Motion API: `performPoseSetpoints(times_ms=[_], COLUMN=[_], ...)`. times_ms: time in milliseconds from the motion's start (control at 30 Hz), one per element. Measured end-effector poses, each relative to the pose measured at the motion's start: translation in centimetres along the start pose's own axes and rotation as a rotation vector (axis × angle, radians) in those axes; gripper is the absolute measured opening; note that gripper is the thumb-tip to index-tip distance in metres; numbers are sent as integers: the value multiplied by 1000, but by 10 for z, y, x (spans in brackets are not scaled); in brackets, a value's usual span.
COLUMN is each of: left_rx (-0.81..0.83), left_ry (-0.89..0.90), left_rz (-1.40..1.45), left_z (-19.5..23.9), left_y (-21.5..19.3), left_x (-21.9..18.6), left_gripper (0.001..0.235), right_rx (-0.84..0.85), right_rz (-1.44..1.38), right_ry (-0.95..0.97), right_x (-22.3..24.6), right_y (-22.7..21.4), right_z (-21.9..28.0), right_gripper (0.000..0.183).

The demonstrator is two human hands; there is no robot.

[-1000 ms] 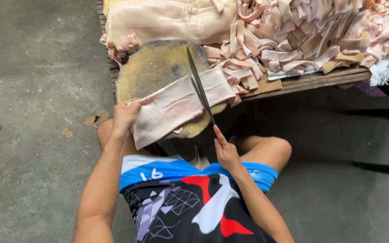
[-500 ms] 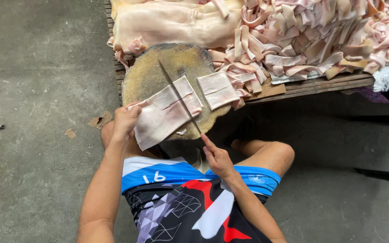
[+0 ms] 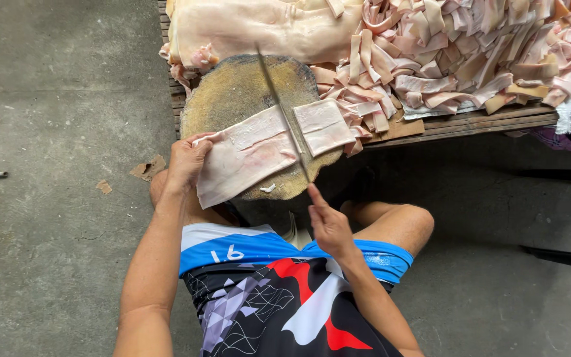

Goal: The person sits on a low stool and uses a large knife to slice sheets of pork skin into thin strips on a round wooden cutting board. They repeatedly pick up pieces of skin, cut them into uniform strips, and place the cut pieces onto a nearby table.

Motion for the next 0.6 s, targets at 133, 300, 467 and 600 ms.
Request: performPoseSetpoints(times_ms=[133,300,467,600], left_rx=[-31,18,-2,9], left_ry=[-46,-27,9,2], left_rz=[0,47,-20,21], left_z=[5,13,6,2], left_y=[-3,-2,-2,-2], left_x=[-2,0,5,1], left_gripper=[28,26,26,28], right_rx=[-56,28,52,51], right_rz=[169,156,-159,-352], right_ry=[-182,212,365,77], right_x=[7,-21,-2,56], right_y=[26,9,-6,-25], right_z=[-18,-24,-25,-19], right_gripper=[58,54,57,60])
Point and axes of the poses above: each hand's wrist, its own z-axis away from the middle knuckle, its own y-axis out of the palm, x = y × z, the point moved 7 cm from there along -z, towards the middle knuckle, and after that the axes turned 3 degrees about z, right-handed, at the moved point
